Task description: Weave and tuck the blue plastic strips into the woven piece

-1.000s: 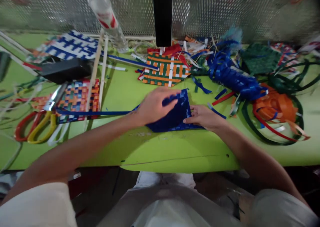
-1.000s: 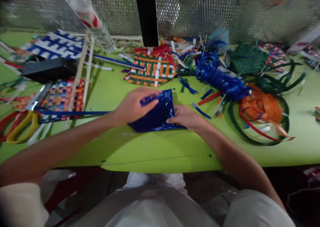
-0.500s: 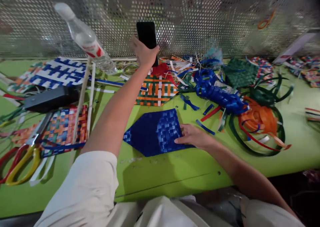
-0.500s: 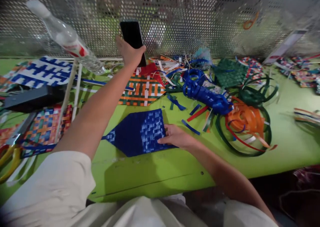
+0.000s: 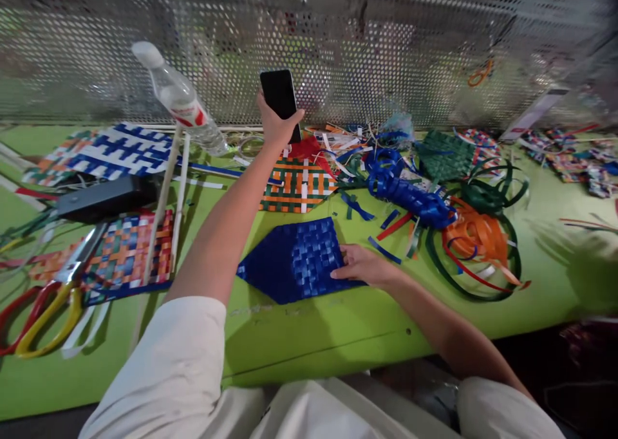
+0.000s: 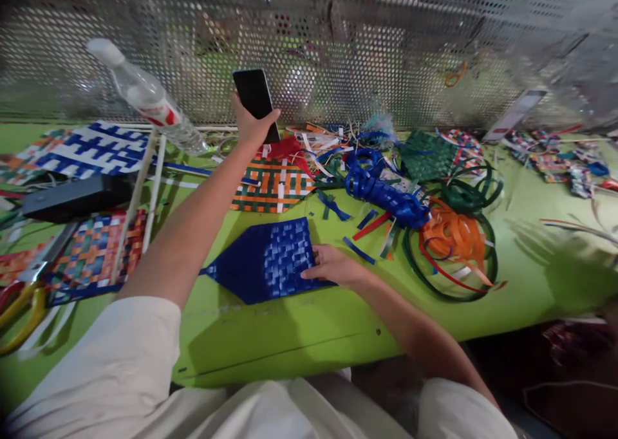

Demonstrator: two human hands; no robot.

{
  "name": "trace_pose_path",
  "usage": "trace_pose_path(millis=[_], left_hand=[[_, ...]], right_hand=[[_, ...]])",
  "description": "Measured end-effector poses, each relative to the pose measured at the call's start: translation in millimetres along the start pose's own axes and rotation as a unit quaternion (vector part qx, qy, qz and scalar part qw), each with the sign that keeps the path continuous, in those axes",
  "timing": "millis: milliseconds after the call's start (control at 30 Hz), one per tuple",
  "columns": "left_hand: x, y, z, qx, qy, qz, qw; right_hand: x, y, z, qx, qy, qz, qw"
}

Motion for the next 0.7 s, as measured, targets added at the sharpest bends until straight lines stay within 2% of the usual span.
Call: trace_pose_path(millis=[100,200,333,433,533,600,700], left_hand=[[-8.2,-18.4,3.9,-0.067,-0.089,0.132,0.985],[-15.2,-26.6,12.0,-0.110,-0.162,0.193,0.961],[-19.3,-24.2,16.4,-0.117,-0.150,0.186,0.964],[-14.0,-19.9,13.7,-0.110,-0.146,0.192,0.964],[-5.6,-15.6,9.9,-0.108,-0.172,0.208,0.957],[-2.0,-12.4,7.8,-0.118,-0.181,0.192,0.957],[-4.1,-2.9,6.0,-0.125,-0.165,0.134,0.969]], right_hand=[[0.9,-2.8,0.3,0.005,0.003,0.002,1.000],[2.5,-6.4,1.6,0.005,-0.003,0.010,1.000],[2.4,-7.4,2.0,0.001,-0.005,0.019,1.000],[0.8,-4.8,0.4,-0.005,-0.004,0.020,1.000],[-1.3,-2.4,-1.3,-0.009,-0.005,0.019,1.000],[-2.9,-2.1,-1.7,-0.012,-0.003,0.021,1.000],[-5.9,-3.4,-1.6,-0.014,0.002,0.032,0.999]])
Point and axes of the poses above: each hand's wrist, its own z-axis away from the middle knuckle, its own x-axis out of the palm, y = z × x, the point moved 5 cm from there along -z, towards the middle knuckle, and after that the axes turned 6 degrees about -z, right-handed, at the moved point
